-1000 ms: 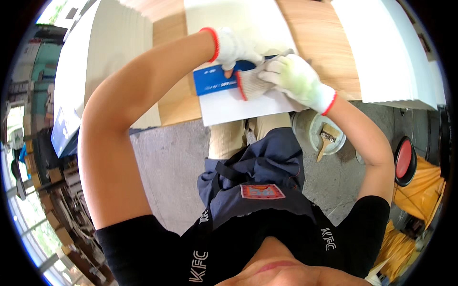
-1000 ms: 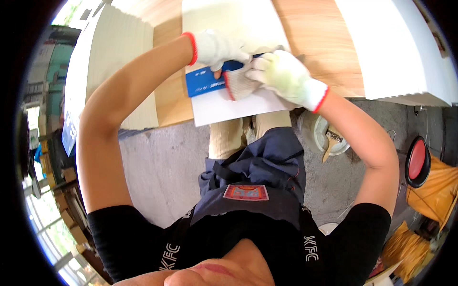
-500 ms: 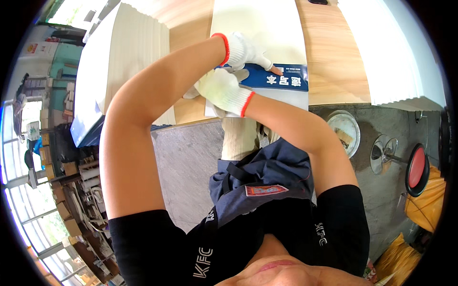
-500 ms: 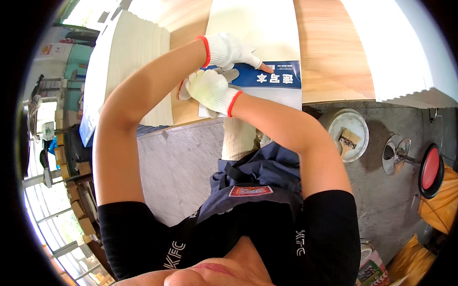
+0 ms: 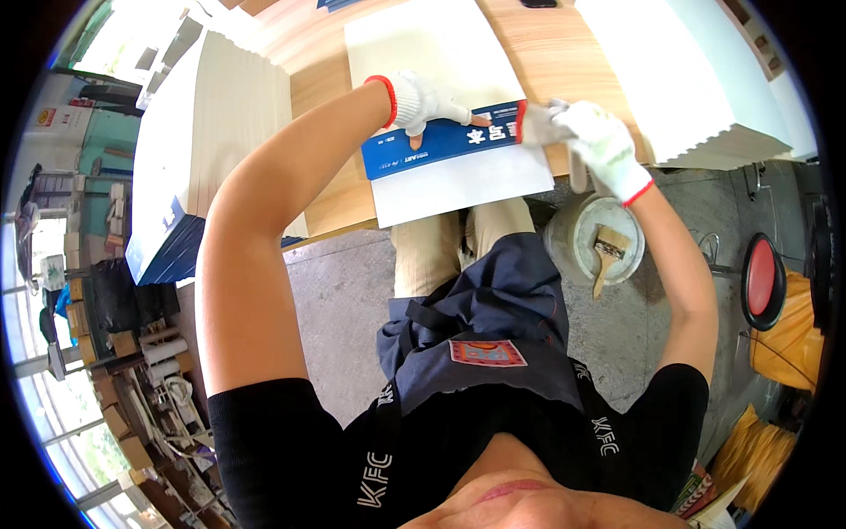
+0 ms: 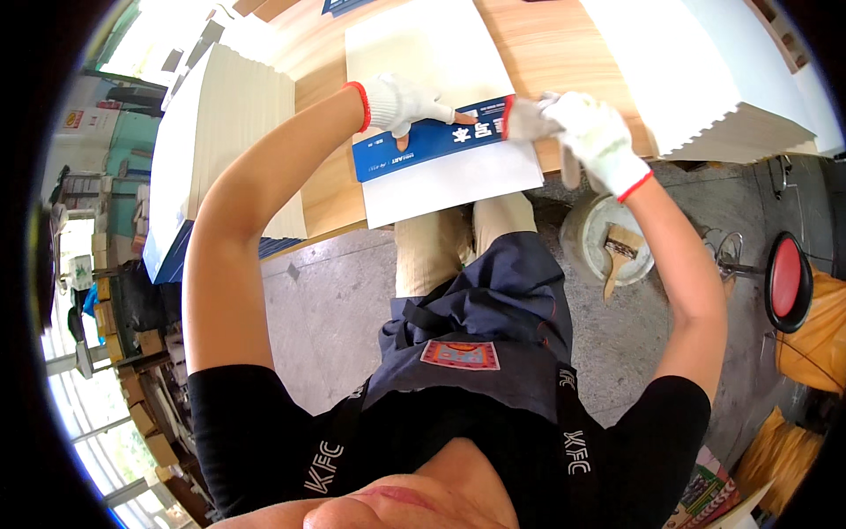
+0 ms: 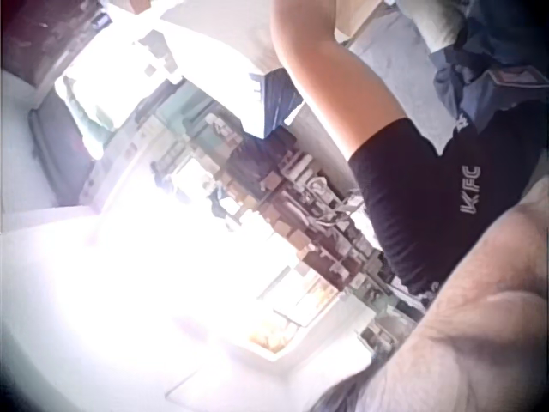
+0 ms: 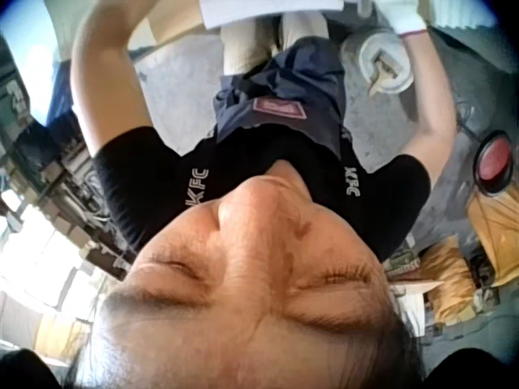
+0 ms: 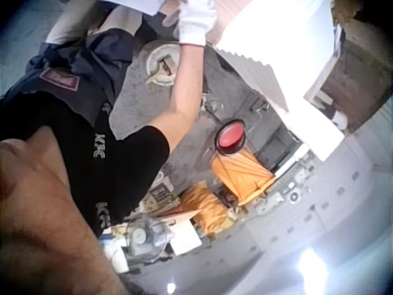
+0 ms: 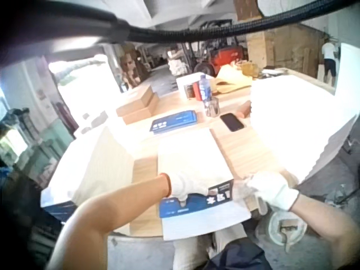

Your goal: The person stacks logbooks by taking one from a pile, folding its blue cover over a white interior sheet, and placing it on a growing stack on a table.

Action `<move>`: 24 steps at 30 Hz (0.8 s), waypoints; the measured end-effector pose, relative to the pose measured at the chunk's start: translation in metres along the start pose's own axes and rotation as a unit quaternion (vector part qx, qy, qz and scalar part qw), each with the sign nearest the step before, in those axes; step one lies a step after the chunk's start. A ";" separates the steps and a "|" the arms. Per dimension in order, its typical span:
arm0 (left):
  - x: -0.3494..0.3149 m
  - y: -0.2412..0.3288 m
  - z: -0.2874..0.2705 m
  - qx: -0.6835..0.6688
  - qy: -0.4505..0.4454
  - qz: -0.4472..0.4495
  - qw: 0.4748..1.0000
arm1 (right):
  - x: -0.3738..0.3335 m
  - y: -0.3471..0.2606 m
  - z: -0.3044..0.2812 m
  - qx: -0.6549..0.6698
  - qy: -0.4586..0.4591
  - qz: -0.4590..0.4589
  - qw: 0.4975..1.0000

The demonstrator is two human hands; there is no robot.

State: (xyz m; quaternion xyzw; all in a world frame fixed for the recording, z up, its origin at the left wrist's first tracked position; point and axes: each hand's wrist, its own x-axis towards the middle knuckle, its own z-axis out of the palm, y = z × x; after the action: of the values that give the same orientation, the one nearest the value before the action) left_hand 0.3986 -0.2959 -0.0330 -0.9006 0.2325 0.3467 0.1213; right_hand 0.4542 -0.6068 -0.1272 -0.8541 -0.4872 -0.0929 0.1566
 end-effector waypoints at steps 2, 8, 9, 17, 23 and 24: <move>0.002 -0.003 0.005 0.009 0.019 0.015 1.000 | -0.001 0.009 -0.006 -0.113 0.021 0.067 0.991; -0.007 0.061 0.044 0.129 0.218 -0.098 0.962 | 0.028 -0.044 0.007 -0.002 -0.023 -0.043 0.999; -0.016 0.069 0.074 0.125 0.419 -0.035 0.898 | 0.029 -0.049 0.010 0.011 -0.008 -0.038 0.999; -0.056 0.122 0.152 -0.935 0.354 0.011 -0.016 | 0.032 -0.029 0.004 0.058 -0.048 -0.107 0.991; -0.054 0.097 0.126 -0.911 0.403 -0.073 -0.052 | 0.032 -0.021 0.011 0.164 -0.004 -0.076 0.984; -0.055 0.094 0.125 -0.908 0.408 -0.075 -0.060 | 0.033 -0.021 0.012 0.164 -0.004 -0.071 0.984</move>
State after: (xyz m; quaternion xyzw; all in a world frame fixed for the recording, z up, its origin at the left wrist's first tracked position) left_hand 0.2444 -0.3114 -0.0927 0.2152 0.3463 0.1867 0.8938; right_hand 0.4529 -0.5657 -0.1244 -0.7805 -0.5559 -0.0194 0.2854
